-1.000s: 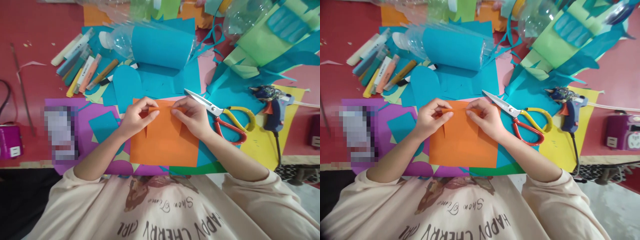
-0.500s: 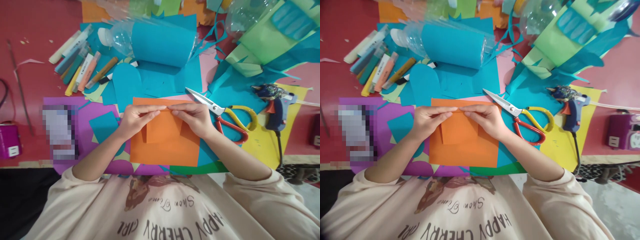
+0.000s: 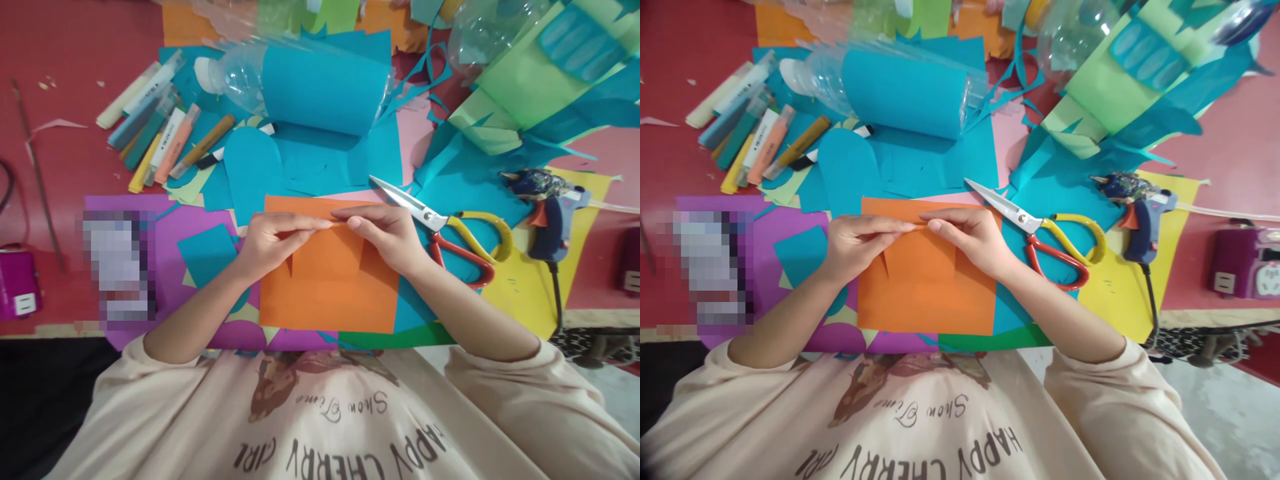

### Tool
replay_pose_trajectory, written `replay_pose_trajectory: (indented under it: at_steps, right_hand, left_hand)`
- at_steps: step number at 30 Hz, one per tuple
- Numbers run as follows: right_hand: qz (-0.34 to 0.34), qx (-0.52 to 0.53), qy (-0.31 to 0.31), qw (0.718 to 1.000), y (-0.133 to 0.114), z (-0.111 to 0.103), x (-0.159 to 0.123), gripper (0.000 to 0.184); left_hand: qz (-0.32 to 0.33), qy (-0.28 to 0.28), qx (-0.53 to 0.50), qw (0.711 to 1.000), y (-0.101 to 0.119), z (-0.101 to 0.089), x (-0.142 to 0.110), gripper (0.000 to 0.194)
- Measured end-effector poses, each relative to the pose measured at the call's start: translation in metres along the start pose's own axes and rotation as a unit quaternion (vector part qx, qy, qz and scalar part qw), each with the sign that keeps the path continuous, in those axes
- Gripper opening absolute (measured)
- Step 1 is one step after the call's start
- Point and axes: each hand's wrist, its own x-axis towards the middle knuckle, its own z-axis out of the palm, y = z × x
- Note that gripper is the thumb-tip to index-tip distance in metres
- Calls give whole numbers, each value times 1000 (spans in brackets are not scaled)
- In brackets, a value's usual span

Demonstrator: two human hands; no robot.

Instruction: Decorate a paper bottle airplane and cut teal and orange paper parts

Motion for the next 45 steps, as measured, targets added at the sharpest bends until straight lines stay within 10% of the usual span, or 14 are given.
replay_pose_trajectory:
  at_steps: [11, 45]
  right_hand:
    - [-62, -67, -3, 996, 2, 1, -2, 20]
    - [-117, -131, 15, 984, 2, 3, -8, 27]
  left_hand:
    - [-29, -63, -51, 996, 5, -1, 3, 48]
    - [-23, -38, 47, 998, 5, -1, 2, 37]
